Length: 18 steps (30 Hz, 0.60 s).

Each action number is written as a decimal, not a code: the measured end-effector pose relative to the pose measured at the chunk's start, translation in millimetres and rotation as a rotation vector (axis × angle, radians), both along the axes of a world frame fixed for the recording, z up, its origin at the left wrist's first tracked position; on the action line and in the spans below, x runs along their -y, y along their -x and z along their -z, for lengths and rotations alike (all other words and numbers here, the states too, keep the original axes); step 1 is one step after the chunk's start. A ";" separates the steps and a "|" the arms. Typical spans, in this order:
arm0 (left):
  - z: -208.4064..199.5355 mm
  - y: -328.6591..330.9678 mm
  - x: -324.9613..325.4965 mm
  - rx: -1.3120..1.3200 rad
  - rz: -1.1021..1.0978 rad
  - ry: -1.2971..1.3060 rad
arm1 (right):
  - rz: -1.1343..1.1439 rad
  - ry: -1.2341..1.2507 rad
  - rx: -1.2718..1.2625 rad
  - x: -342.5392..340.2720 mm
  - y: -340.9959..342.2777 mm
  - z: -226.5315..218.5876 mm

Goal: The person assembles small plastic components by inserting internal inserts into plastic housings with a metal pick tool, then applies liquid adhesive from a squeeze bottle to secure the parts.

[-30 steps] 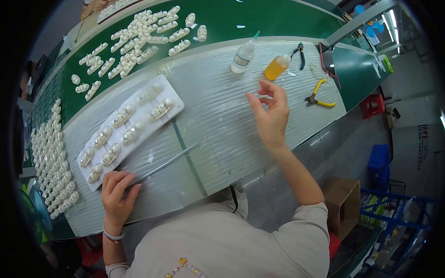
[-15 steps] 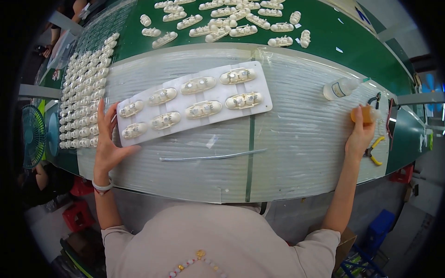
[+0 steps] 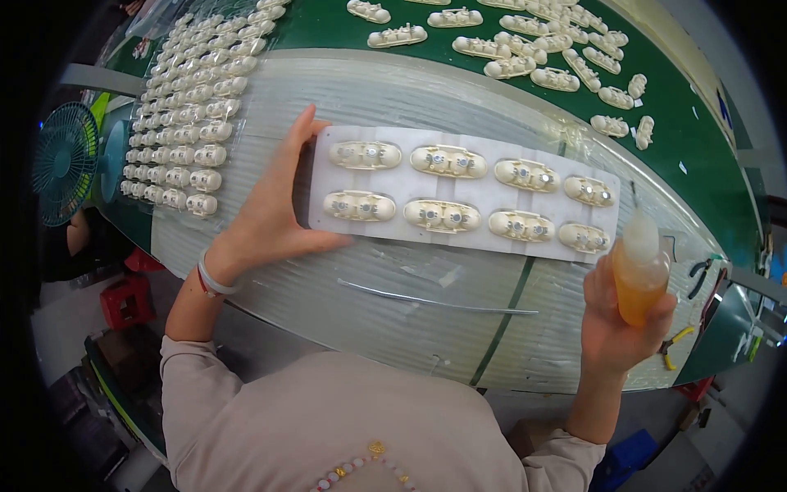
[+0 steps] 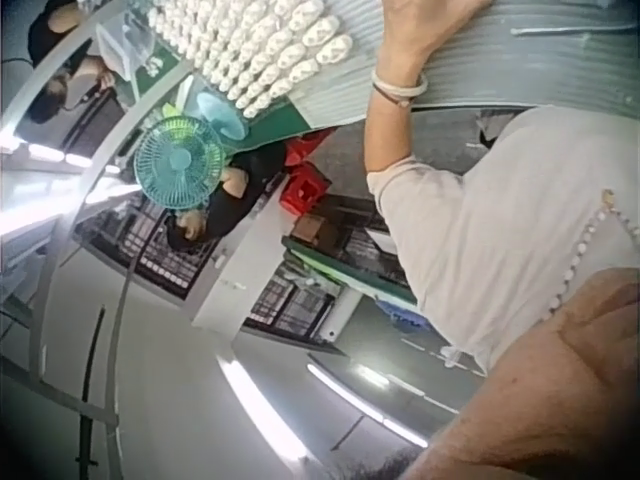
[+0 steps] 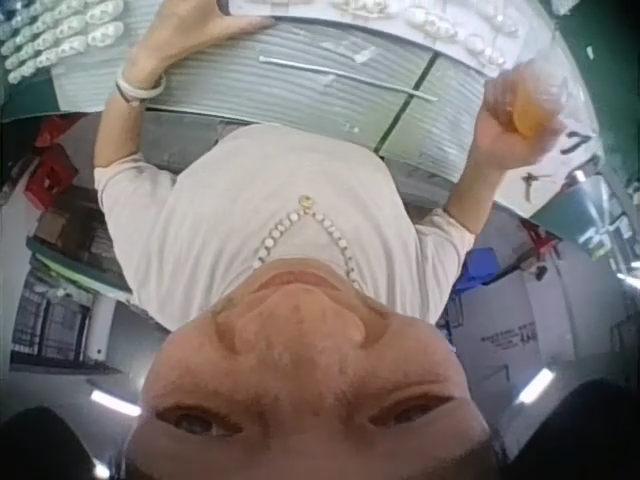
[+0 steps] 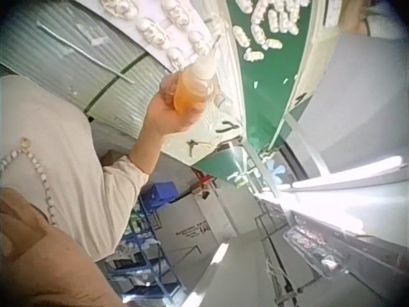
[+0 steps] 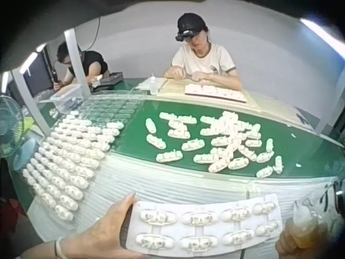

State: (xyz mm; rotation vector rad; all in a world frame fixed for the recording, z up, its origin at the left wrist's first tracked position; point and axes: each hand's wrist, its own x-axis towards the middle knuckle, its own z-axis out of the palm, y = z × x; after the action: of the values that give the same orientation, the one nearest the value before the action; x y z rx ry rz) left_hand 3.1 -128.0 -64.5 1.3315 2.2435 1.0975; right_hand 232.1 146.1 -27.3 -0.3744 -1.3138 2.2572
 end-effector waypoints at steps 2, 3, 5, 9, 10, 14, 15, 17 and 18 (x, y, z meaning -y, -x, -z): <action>-4.1 2.8 -1.2 -0.043 0.036 -0.007 | -0.058 0.111 0.021 -1.2 24.7 -2.5; -6.7 4.5 -1.9 -0.094 0.083 -0.011 | -0.104 0.224 0.035 -0.7 36.7 -3.6; -9.4 7.1 -3.7 -0.072 0.082 -0.025 | -0.133 0.284 0.005 3.8 55.2 -4.0; -2.1 11.9 -0.1 0.006 0.138 -0.114 | 0.059 0.050 0.166 29.1 87.5 -9.1; -3.9 13.0 1.2 0.021 0.142 -0.117 | 0.086 0.014 0.187 35.7 93.1 -9.8; -1.2 18.0 1.9 0.073 0.138 -0.135 | -0.025 -0.215 0.169 42.7 106.5 -2.2; 0.9 19.1 2.5 0.080 0.156 -0.141 | -0.074 -0.374 0.157 47.0 110.5 -0.2; 3.2 19.6 4.0 0.096 0.160 -0.149 | -0.101 -0.544 0.237 52.6 115.2 0.5; 3.4 20.1 4.4 0.074 0.163 -0.151 | -0.096 -0.727 0.216 52.5 116.2 5.1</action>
State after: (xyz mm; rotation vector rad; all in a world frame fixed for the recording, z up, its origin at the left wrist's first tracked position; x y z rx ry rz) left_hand -17.0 -132.4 -67.9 1.4780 1.9947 1.2552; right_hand 115.9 93.6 -32.4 -0.2923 -2.1757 1.6721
